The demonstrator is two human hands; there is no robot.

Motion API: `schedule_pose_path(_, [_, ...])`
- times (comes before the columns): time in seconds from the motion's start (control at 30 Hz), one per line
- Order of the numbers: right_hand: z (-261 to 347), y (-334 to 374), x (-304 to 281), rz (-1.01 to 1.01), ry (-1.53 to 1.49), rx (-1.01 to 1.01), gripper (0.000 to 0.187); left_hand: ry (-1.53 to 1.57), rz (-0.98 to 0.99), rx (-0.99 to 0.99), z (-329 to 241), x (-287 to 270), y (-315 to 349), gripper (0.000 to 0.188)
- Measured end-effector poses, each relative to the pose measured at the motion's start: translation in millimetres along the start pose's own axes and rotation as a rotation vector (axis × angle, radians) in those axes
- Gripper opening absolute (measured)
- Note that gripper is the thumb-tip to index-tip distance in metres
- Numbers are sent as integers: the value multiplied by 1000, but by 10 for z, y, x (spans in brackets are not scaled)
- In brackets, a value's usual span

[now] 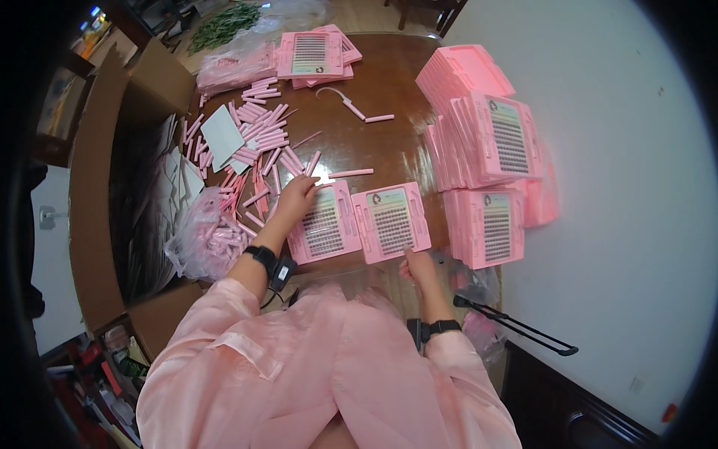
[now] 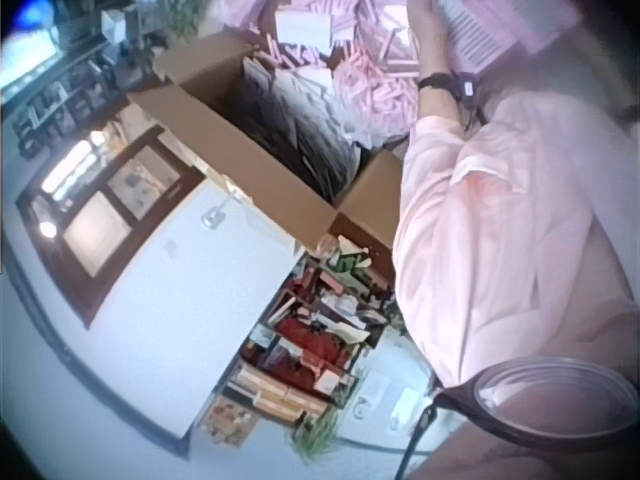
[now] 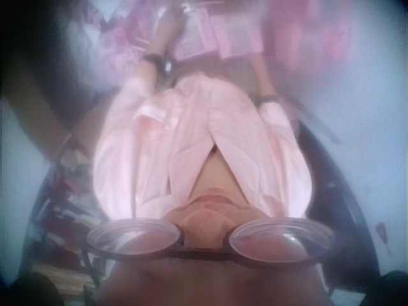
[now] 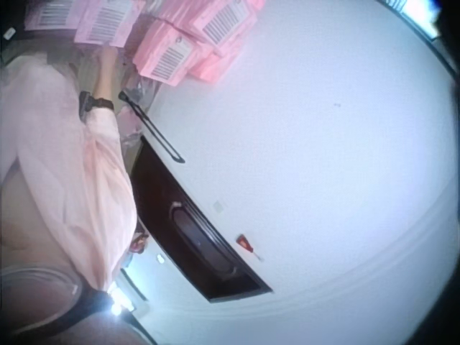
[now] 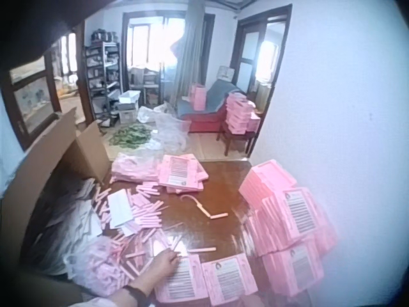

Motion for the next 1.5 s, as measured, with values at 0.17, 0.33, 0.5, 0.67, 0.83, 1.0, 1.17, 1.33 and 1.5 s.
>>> schedule_pose_path(0.17, [1247, -64, -55, -341, 694, -486, 42, -49, -200, -256, 13, -374, 771, 22])
schedule_pose_path(0.33, [2426, -465, 295, -472, 590, -842, 20, -158, -223, -528, 78, -358, 1333, 30])
schedule_pose_path(0.5, [3138, -922, 173, -732, 643, -970, 24, -51, -184, -597, 42, -139, 1525, 31])
schedule_pose_path(0.67, [3487, -1395, -98, -684, 880, -897, 26, -5, -125, -655, -23, -3, 1570, 34])
schedule_pose_path(0.83, [3304, -1567, -101, -432, 771, -786, 18, -123, -296, -645, 11, 34, 1512, 33])
schedule_pose_path(1.0, [2488, -964, 78, 629, -412, -370, 20, -293, -363, -578, 166, -102, 1252, 41])
schedule_pose_path(1.17, [1945, -239, 43, 715, -617, -305, 22, -458, -260, -675, 413, -311, 971, 27])
schedule_pose_path(1.33, [1385, -117, -117, 324, -453, -470, 26, -483, -279, -666, 418, -484, 864, 31])
schedule_pose_path(1.5, [906, -227, 193, -114, 68, -566, 25, -289, -280, -576, 239, -361, 891, 44])
Point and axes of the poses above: each hand's wrist, its own y-axis away from the middle knuckle, its own x-axis out of the palm, z = x × y, the point moved 5 cm from there along -y, towards the middle knuckle, and after that the axes turned 8 degrees about y, right-handed, at the moved point
